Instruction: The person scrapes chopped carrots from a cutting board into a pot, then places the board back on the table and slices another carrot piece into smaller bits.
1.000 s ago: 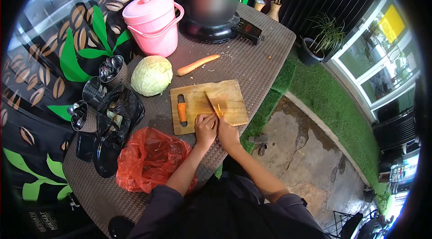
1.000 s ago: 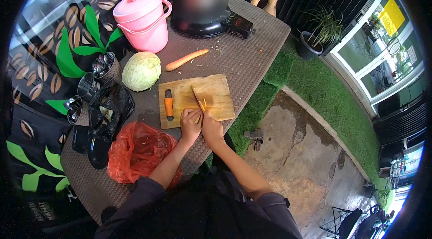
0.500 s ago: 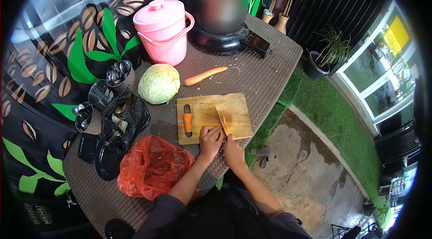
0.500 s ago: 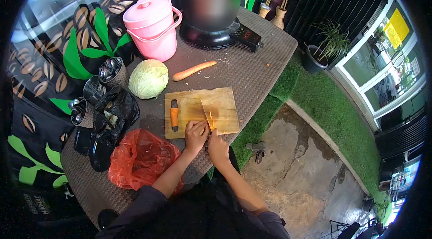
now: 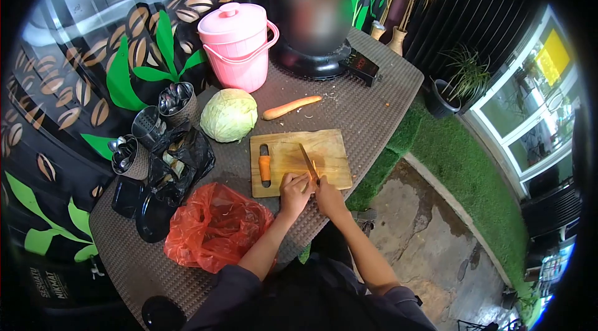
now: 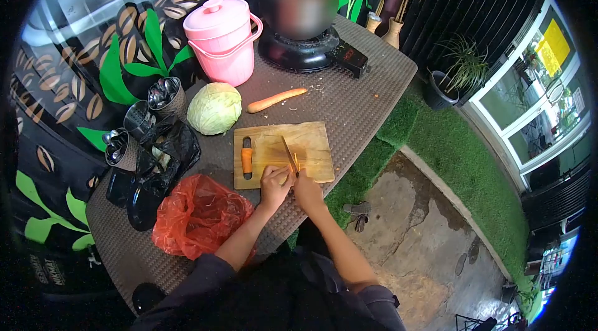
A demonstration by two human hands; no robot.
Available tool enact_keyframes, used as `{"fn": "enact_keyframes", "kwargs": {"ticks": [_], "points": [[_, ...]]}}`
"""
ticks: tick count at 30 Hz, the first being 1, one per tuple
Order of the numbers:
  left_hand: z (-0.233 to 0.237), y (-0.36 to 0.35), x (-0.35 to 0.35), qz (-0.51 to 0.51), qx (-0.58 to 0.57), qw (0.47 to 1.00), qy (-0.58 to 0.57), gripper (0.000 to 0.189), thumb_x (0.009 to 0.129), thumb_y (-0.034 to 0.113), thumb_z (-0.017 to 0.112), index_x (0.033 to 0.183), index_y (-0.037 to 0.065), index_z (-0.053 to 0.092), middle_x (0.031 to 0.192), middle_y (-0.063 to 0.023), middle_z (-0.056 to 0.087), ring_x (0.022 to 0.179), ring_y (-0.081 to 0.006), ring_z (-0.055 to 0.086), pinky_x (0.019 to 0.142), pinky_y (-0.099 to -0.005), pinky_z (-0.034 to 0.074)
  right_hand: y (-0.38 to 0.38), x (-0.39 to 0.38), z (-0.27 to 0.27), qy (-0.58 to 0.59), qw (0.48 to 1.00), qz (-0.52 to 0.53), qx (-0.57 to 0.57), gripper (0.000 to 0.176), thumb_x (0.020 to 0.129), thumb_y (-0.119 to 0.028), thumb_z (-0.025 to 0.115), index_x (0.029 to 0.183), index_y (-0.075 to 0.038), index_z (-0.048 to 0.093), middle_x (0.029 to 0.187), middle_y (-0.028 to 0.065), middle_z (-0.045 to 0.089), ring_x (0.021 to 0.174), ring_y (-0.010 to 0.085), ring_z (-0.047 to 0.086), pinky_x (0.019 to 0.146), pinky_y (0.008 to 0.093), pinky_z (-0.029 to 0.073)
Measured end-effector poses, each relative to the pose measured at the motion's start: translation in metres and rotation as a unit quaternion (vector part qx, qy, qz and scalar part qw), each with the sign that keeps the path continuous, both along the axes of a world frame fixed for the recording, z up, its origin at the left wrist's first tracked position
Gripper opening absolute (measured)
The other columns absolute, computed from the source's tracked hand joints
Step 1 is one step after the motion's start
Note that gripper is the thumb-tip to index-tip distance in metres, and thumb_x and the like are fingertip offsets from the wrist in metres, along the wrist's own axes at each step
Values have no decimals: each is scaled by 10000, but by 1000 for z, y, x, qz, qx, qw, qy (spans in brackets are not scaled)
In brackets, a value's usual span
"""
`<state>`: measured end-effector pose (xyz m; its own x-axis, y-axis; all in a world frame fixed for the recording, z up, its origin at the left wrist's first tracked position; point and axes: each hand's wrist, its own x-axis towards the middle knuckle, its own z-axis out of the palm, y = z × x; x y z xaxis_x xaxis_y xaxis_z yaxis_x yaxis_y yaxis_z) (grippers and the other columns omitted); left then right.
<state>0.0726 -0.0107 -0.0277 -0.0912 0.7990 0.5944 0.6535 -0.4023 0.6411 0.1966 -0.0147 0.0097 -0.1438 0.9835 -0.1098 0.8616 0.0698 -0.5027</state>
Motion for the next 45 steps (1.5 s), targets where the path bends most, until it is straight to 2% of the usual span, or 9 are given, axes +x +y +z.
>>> {"fn": "enact_keyframes", "kwargs": {"ticks": [4, 9, 15, 20, 22, 26, 30, 39, 45], "points": [[-3, -2, 0, 10, -11, 1000, -15, 174, 709, 5, 718, 881, -22, 726, 909, -120, 711, 828, -246, 607, 752, -337, 516, -31, -7, 0, -35, 998, -43, -26, 259, 936, -209, 503, 1067, 1, 425, 809, 294, 639, 751, 457, 646, 656, 546, 523], [-4, -1, 0, 13, 7, 1000, -20, 152, 709, 27, 714, 854, -15, 725, 890, -104, 711, 827, -242, 613, 760, -345, 510, -27, -14, -4, -35, 998, -48, -12, 246, 925, -184, 499, 1075, -6, 422, 774, 274, 643, 743, 443, 653, 632, 540, 529], [-1, -2, 1, 8, 1, 1000, -12, 129, 721, 38, 709, 839, -15, 712, 874, -110, 706, 855, -253, 621, 766, -356, 511, 9, -3, -3, 50, 998, -23, -24, 265, 926, -205, 502, 1028, 38, 466, 822, 332, 621, 823, 494, 620, 733, 552, 495], [-2, -4, 0, 13, 13, 1000, -10, 127, 735, 53, 706, 842, -14, 713, 870, -111, 705, 850, -259, 623, 769, -358, 513, -8, -2, 16, 6, 998, -10, -57, 267, 930, -219, 497, 1048, 17, 458, 869, 279, 652, 864, 450, 646, 778, 538, 512], [-3, -3, 0, 13, -1, 1000, -16, 122, 739, 53, 704, 839, -15, 715, 879, -111, 707, 853, -256, 623, 766, -355, 515, -22, -8, 11, -46, 998, -41, -30, 238, 910, -180, 511, 1045, 7, 455, 850, 270, 653, 844, 427, 662, 744, 528, 532], [0, -5, 1, 10, -2, 1000, -23, 118, 735, 44, 704, 835, -17, 715, 889, -113, 709, 848, -254, 625, 764, -354, 517, -24, -13, 2, -39, 999, -34, 16, 198, 909, -159, 498, 1022, -1, 455, 799, 251, 656, 777, 399, 680, 654, 490, 562], [0, -3, 2, 11, 2, 1000, -22, 121, 729, 30, 703, 840, -17, 714, 902, -112, 709, 846, -253, 625, 768, -355, 516, -4, -17, -3, -5, 999, -51, 5, 197, 905, -186, 516, 979, -10, 467, 827, 274, 647, 796, 444, 656, 687, 529, 534], [0, -2, 2, 8, -13, 1000, -24, 126, 742, 46, 710, 848, -21, 714, 897, -128, 705, 874, -270, 624, 788, -361, 512, -20, 3, -1, -45, 998, -2, 33, 226, 913, -190, 513, 1026, 0, 463, 810, 251, 663, 768, 407, 679, 647, 489, 557], [-1, -2, 0, 12, 0, 999, -33, 108, 725, 44, 712, 818, -12, 716, 867, -113, 708, 840, -253, 634, 767, -356, 515, -26, -12, -3, -72, 997, -41, 5, 206, 891, -162, 531, 1000, -3, 459, 772, 223, 670, 711, 384, 683, 626, 480, 563]]}}
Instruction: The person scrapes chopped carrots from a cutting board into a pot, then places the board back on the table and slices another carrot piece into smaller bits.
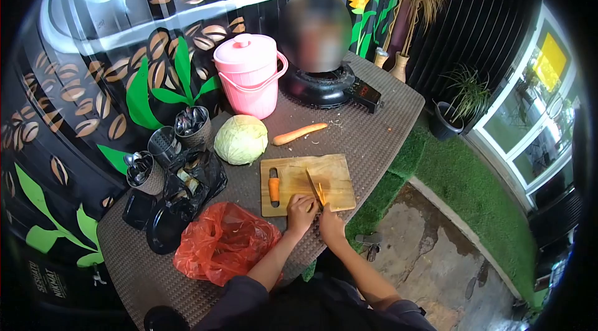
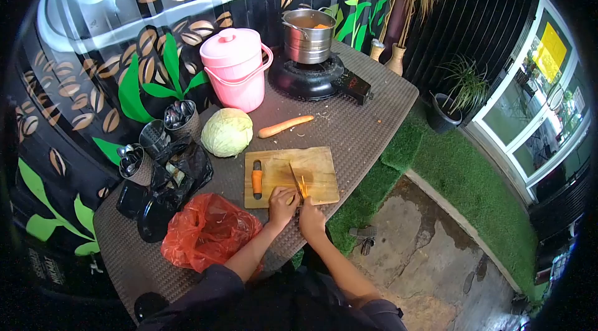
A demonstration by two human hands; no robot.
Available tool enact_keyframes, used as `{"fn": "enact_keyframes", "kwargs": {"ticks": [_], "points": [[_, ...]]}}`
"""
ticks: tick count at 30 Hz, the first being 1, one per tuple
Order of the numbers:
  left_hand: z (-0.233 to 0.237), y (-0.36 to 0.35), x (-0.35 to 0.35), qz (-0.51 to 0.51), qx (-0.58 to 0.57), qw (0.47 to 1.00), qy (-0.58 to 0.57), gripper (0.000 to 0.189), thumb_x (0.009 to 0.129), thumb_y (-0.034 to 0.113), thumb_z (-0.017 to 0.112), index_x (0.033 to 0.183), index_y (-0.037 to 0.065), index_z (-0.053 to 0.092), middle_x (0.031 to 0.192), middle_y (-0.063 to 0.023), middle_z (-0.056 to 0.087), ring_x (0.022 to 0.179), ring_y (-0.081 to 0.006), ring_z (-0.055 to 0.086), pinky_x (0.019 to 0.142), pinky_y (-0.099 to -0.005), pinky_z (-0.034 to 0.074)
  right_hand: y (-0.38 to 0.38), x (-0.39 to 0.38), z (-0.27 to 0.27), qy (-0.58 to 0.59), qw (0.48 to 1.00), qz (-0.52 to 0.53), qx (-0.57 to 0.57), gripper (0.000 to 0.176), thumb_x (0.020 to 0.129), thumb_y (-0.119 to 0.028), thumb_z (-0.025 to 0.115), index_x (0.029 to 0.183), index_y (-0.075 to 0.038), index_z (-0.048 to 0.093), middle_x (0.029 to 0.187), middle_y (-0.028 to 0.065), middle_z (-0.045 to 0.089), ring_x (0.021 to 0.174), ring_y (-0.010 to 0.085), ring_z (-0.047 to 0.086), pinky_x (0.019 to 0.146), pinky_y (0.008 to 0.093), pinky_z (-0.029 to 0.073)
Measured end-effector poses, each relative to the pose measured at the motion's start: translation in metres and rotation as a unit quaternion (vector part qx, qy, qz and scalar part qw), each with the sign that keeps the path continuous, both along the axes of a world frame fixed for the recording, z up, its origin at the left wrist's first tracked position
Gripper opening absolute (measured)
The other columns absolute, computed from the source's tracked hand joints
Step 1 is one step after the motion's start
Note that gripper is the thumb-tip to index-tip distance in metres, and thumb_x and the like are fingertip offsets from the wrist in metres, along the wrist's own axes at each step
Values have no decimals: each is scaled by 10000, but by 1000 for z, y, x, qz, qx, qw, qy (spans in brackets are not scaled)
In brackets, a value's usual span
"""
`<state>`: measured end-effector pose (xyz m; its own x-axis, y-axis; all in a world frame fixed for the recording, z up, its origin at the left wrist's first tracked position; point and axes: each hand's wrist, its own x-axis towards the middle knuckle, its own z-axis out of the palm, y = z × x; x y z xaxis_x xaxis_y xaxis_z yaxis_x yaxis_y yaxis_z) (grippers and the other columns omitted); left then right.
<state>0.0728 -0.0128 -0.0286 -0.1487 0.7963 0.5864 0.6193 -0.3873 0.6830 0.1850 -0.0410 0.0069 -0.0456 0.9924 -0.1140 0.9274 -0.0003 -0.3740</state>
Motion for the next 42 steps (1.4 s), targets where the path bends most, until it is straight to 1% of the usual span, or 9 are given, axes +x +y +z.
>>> {"fn": "enact_keyframes", "kwargs": {"ticks": [5, 13, 19, 24, 26, 31, 38, 41, 42], "points": [[-1, -2, -1, 0, 7, 1000, 0, 117, 729, 42, 709, 833, -11, 718, 891, -112, 709, 846, -253, 633, 775, -356, 512, 16, -12, -14, 26, 995, -3, 95, 162, 901, -145, 513, 974, -10, 463, 769, 232, 663, 703, 387, 680, 621, 468, 563], [-1, -6, -3, -15, 6, 1000, 22, 120, 737, 53, 707, 838, -11, 716, 892, -108, 708, 847, -263, 626, 785, -355, 508, 19, 11, 16, -4, 998, 44, -51, 237, 928, -194, 472, 1073, -6, 472, 870, 260, 663, 812, 420, 672, 717, 505, 547], [-4, -3, -1, 5, 12, 1000, -6, 100, 729, 58, 711, 799, -14, 715, 852, -110, 708, 833, -259, 632, 763, -354, 515, -6, -5, -12, 4, 999, -6, 34, 179, 925, -171, 475, 1015, -16, 455, 828, 283, 648, 780, 430, 665, 659, 531, 541], [-2, -4, 0, 5, 13, 1000, 5, 88, 724, 48, 707, 784, -17, 711, 851, -113, 707, 839, -265, 635, 755, -354, 519, 0, -2, -14, -59, 996, 8, 60, 152, 894, -146, 517, 984, -39, 460, 721, 174, 667, 704, 316, 700, 562, 395, 576], [1, -6, -2, -1, 1, 1000, 6, 91, 729, 44, 702, 800, -12, 711, 860, -117, 705, 843, -268, 635, 759, -353, 517, 10, 2, -22, 17, 999, 18, 48, 199, 925, -182, 479, 1043, -27, 439, 774, 256, 650, 716, 426, 663, 629, 534, 537], [-2, -4, -1, -7, 2, 1000, 11, 106, 741, 47, 694, 831, -6, 710, 864, -117, 697, 851, -272, 629, 771, -358, 512, 15, 14, -14, 52, 998, 39, 6, 272, 929, -241, 490, 1054, -5, 439, 840, 304, 639, 808, 457, 649, 720, 551, 515], [1, 2, 0, 2, -7, 999, 43, 120, 767, 57, 686, 864, -9, 711, 900, -119, 695, 877, -273, 618, 784, -364, 507, 25, 44, -22, 289, 952, 75, -69, 385, 944, -340, 503, 1030, 33, 463, 930, 352, 602, 914, 516, 579, 780, 541, 465], [-6, -3, 1, 7, -15, 998, 54, 128, 778, 51, 682, 883, -15, 711, 921, -123, 698, 883, -276, 616, 787, -364, 508, 21, 57, 10, 365, 906, 51, -209, 317, 963, -319, 497, 946, -3, 485, 687, 149, 587, 485, 250, 579, 437, 365, 451], [-3, -1, 1, 5, -2, 998, 65, 132, 779, 50, 682, 890, -16, 711, 928, -124, 699, 882, -275, 617, 787, -365, 509, 19, 62, 16, 392, 893, 56, -215, 284, 970, -301, 497, 932, -20, 484, 622, 61, 513, 379, 120, 464, 339, 288, 360]]}}
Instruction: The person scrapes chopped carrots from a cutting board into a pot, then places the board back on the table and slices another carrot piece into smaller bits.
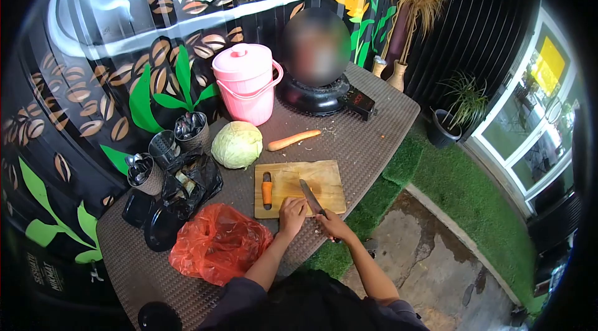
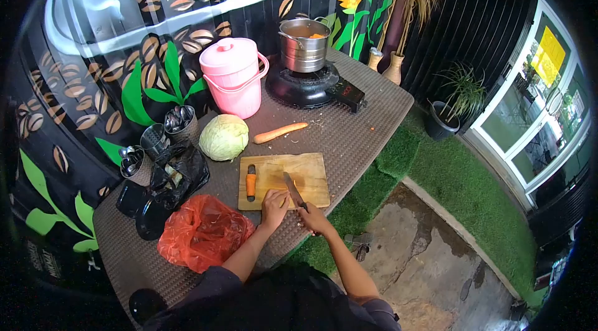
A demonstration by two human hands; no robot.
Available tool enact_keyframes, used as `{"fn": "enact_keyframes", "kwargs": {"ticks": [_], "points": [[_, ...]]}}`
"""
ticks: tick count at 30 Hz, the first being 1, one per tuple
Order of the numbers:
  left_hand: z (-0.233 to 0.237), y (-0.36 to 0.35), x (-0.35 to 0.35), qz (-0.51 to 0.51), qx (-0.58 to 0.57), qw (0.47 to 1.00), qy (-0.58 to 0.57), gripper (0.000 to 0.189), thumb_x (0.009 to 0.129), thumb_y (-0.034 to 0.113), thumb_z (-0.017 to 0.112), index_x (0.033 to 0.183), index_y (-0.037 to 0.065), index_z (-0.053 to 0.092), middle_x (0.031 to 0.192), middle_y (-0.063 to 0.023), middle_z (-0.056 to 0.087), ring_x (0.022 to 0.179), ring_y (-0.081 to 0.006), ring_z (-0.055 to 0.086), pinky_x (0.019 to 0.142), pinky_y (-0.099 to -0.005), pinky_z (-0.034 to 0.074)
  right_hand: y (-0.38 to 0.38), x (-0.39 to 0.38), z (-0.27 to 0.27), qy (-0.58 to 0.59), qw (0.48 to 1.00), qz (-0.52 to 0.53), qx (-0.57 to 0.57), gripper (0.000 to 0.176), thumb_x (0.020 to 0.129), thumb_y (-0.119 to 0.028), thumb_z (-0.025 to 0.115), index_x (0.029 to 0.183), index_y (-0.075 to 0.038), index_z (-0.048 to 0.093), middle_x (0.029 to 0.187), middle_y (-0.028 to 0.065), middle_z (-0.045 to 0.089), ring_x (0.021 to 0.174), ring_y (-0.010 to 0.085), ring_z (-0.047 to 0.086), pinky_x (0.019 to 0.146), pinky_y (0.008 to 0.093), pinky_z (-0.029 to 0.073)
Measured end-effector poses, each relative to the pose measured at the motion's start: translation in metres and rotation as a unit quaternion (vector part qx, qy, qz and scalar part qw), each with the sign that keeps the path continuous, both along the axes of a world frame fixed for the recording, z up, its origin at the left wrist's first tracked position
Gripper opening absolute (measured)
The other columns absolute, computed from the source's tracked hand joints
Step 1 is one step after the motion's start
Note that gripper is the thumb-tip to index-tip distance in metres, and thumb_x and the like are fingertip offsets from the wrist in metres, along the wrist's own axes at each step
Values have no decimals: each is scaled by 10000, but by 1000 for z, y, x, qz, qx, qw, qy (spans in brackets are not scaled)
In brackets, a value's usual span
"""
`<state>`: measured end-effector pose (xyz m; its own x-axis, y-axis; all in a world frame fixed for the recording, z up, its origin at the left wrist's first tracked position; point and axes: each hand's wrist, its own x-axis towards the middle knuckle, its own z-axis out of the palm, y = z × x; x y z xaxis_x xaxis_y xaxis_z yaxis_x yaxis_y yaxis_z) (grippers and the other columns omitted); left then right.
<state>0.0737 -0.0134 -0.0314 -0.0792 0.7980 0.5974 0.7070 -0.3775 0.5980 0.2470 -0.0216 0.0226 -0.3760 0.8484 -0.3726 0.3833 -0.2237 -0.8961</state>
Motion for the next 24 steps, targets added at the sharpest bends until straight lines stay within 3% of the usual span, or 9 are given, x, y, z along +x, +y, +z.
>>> {"fn": "enact_keyframes", "kwargs": {"ticks": [3, 4, 5, 7, 8, 11, 14, 17, 24], "points": [[5, 2, 3, 6, 19, 1000, 14, 118, 775, 52, 674, 872, -5, 708, 920, -101, 702, 864, -264, 620, 783, -361, 506, 5, 19, 14, 6, 999, 46, -15, 281, 975, -294, 488, 925, -17, 485, 630, 68, 519, 374, 117, 462, 333, 290, 361], [6, 2, 5, 8, 17, 1000, 12, 118, 775, 52, 674, 872, -5, 708, 920, -101, 702, 864, -264, 620, 783, -361, 506, 7, 24, 12, -9, 999, 52, 5, 283, 971, -295, 484, 939, -14, 490, 644, 122, 566, 425, 227, 538, 394, 358, 419], [7, 1, 5, 5, 16, 1000, 10, 122, 773, 48, 674, 876, -10, 707, 918, -104, 702, 863, -265, 620, 782, -362, 507, 8, 27, 4, -10, 998, 55, 3, 283, 971, -295, 484, 939, -14, 490, 644, 122, 566, 425, 227, 538, 394, 358, 419], [6, 0, 3, 7, 15, 1000, 8, 126, 772, 44, 675, 879, -14, 706, 916, -106, 701, 863, -267, 619, 780, -364, 508, 11, 30, -18, -80, 962, 18, 260, 280, 958, -299, 492, 974, -19, 493, 718, 182, 617, 575, 371, 603, 511, 441, 470], [4, 1, 3, 4, 19, 1000, 10, 131, 774, 39, 673, 887, -19, 704, 924, -111, 700, 867, -267, 618, 782, -367, 510, 12, 32, -28, -89, 954, -5, 286, 262, 967, -298, 508, 958, -36, 496, 609, 82, 531, 438, 212, 529, 441, 348, 436], [4, 0, 3, 18, 28, 999, 6, 142, 780, 30, 667, 906, -27, 700, 939, -121, 697, 871, -272, 619, 784, -372, 514, 1, 31, -11, -225, 899, -34, 374, 241, 925, -273, 567, 1002, -50, 517, 636, 130, 571, 516, 325, 570, 536, 423, 480], [-5, 0, 1, 43, 39, 998, -3, 176, 793, 29, 654, 956, -29, 691, 1004, -134, 682, 904, -281, 612, 807, -371, 510, -10, 32, 21, -266, 910, -15, 319, 248, 857, -234, 639, 1023, -72, 549, 739, 159, 617, 693, 387, 605, 662, 474, 487], [0, -4, 2, 72, 36, 997, -1, 257, 801, 36, 656, 1053, -13, 659, 1112, -147, 639, 997, -300, 576, 871, -386, 479, -6, 39, 5, -275, 869, 2, 413, 261, 804, -200, 691, 1005, -82, 576, 796, 149, 626, 817, 364, 599, 732, 464, 470], [18, -13, 2, 83, 37, 996, 16, 412, 806, 112, 679, 1193, 61, 548, 1185, -161, 530, 1135, -356, 476, 960, -481, 371, -6, 40, 5, -329, 848, 37, 414, 302, 725, -147, 748, 987, -111, 602, 875, 104, 611, 944, 315, 539, 799, 438, 420]]}}
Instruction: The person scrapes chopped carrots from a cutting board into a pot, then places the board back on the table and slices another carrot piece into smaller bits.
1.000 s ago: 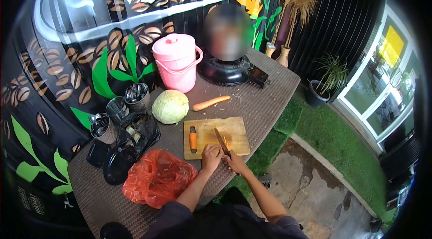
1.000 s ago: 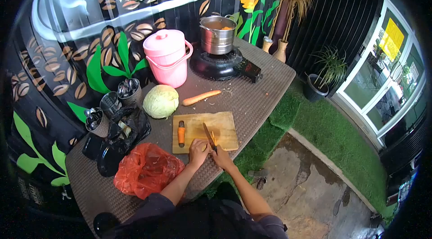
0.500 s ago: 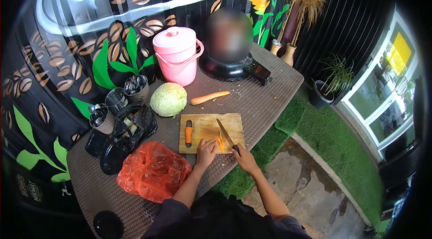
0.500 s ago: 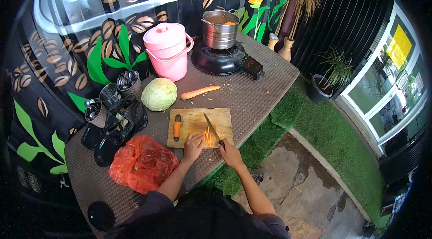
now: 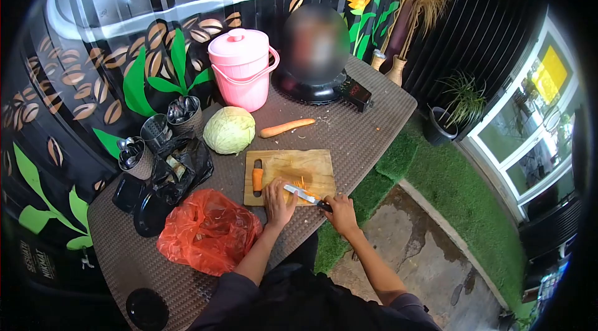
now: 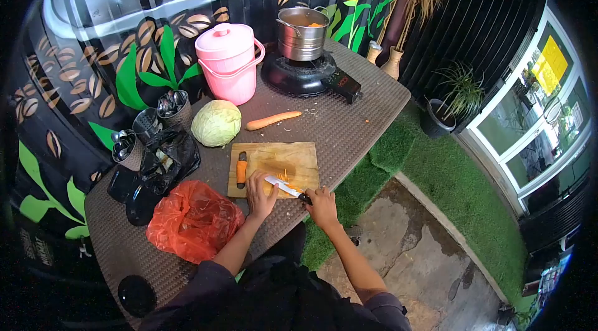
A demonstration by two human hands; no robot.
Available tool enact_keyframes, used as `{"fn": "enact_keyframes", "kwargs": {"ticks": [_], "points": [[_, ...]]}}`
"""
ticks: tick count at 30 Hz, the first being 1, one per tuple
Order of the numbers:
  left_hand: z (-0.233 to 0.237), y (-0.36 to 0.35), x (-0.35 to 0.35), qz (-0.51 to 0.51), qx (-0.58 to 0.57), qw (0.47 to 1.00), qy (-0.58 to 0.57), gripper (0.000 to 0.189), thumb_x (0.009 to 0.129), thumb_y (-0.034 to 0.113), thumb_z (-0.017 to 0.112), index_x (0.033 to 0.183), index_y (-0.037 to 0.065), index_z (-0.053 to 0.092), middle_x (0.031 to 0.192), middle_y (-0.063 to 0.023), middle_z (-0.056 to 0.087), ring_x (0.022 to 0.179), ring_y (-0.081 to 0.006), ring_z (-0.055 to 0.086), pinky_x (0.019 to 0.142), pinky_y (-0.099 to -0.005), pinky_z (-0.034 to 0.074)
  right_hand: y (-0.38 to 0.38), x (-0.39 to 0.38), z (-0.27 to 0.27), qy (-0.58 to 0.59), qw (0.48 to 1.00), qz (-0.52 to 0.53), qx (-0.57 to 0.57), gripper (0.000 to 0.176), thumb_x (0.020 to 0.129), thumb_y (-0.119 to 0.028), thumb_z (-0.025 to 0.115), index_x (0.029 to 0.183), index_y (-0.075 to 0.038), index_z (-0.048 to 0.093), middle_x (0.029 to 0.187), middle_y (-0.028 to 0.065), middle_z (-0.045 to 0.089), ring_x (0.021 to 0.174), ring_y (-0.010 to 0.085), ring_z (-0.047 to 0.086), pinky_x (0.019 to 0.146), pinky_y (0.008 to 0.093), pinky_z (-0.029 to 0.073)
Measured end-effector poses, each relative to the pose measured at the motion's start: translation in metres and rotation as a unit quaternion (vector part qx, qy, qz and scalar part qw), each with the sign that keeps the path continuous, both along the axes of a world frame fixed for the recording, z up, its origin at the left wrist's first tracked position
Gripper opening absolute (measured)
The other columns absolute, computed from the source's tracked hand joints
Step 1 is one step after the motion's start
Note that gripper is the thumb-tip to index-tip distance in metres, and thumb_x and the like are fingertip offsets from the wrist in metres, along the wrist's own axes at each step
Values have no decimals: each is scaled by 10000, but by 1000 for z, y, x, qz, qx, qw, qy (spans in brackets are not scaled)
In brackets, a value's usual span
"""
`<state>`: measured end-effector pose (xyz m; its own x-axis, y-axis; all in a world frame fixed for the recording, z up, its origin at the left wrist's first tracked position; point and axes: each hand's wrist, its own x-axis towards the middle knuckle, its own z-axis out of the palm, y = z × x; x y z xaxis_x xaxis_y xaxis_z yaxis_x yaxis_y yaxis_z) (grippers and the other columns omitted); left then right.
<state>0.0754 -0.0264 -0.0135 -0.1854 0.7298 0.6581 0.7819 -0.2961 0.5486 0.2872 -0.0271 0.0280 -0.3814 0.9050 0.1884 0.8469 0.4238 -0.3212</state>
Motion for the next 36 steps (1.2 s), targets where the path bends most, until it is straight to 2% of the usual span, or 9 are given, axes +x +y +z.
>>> {"fn": "enact_keyframes", "kwargs": {"ticks": [4, 7, 12, 19, 22, 24, 27, 32, 36], "points": [[6, -3, -5, -56, -23, 998, 10, 388, 799, 179, 712, 1152, 79, 585, 1173, -132, 549, 1111, -325, 490, 956, -457, 344, -2, 1, -3, -20, 999, 23, 23, 346, 684, -131, 766, 994, -135, 613, 904, 66, 591, 967, 291, 515, 803, 422, 391], [15, -4, -7, -130, -56, 988, 58, 381, 792, 320, 718, 1090, 95, 641, 1126, -66, 601, 1087, -277, 506, 957, -421, 308, -3, 0, 3, -24, 999, 35, 34, 374, 663, -133, 780, 998, -141, 614, 925, 56, 592, 979, 279, 512, 825, 419, 382], [17, 15, -16, -213, -189, 957, 52, 377, 756, 420, 726, 1000, 133, 725, 998, -42, 677, 1071, -231, 521, 961, -384, 273, 1, 1, 5, -24, 997, 49, 53, 383, 650, -141, 789, 987, -138, 607, 929, 42, 585, 1000, 261, 508, 852, 416, 371], [37, 40, -27, -286, -296, 909, 57, 288, 705, 387, 775, 842, 135, 752, 891, -45, 700, 1046, -216, 552, 959, -357, 271, 0, 5, 7, -9, 994, 78, 71, 395, 624, -127, 788, 979, -135, 615, 895, 23, 569, 978, 252, 495, 850, 418, 364], [43, 53, -32, -312, -300, 900, 49, 261, 690, 328, 802, 796, 97, 745, 806, -62, 699, 889, -212, 610, 880, -346, 375, 1, 4, 15, -3, 994, 94, 51, 399, 636, -126, 781, 996, -132, 609, 912, 27, 564, 1014, 256, 492, 869, 424, 366], [37, 60, -40, -398, -291, 870, -23, 228, 698, 251, 811, 804, 62, 737, 729, -72, 687, 700, -184, 615, 712, -323, 460, 1, 1, 22, 3, 993, 111, 42, 405, 632, -118, 780, 1000, -130, 612, 918, 26, 569, 1023, 260, 490, 873, 421, 366], [23, 65, -45, -397, -300, 864, -70, 199, 705, 183, 807, 820, 38, 734, 727, -72, 684, 622, -147, 585, 593, -288, 464, 3, -3, 27, 22, 992, 120, 37, 407, 628, -108, 778, 1003, -128, 620, 931, 21, 587, 1036, 265, 493, 875, 413, 365], [27, 71, -50, -389, -322, 858, -96, 199, 749, 166, 790, 863, 13, 732, 725, -76, 668, 645, -116, 564, 616, -272, 451, 6, -3, 25, 31, 992, 124, 21, 411, 621, -121, 787, 1004, -130, 637, 942, 11, 609, 1050, 260, 496, 873, 407, 363], [33, 71, -41, -309, -290, 906, -26, 230, 711, 199, 795, 868, 42, 736, 774, -120, 688, 658, -190, 621, 614, -306, 476, -3, 3, 28, 37, 991, 123, 27, 414, 619, -128, 792, 1004, -131, 640, 939, 12, 609, 1048, 259, 497, 872, 408, 363]]}}
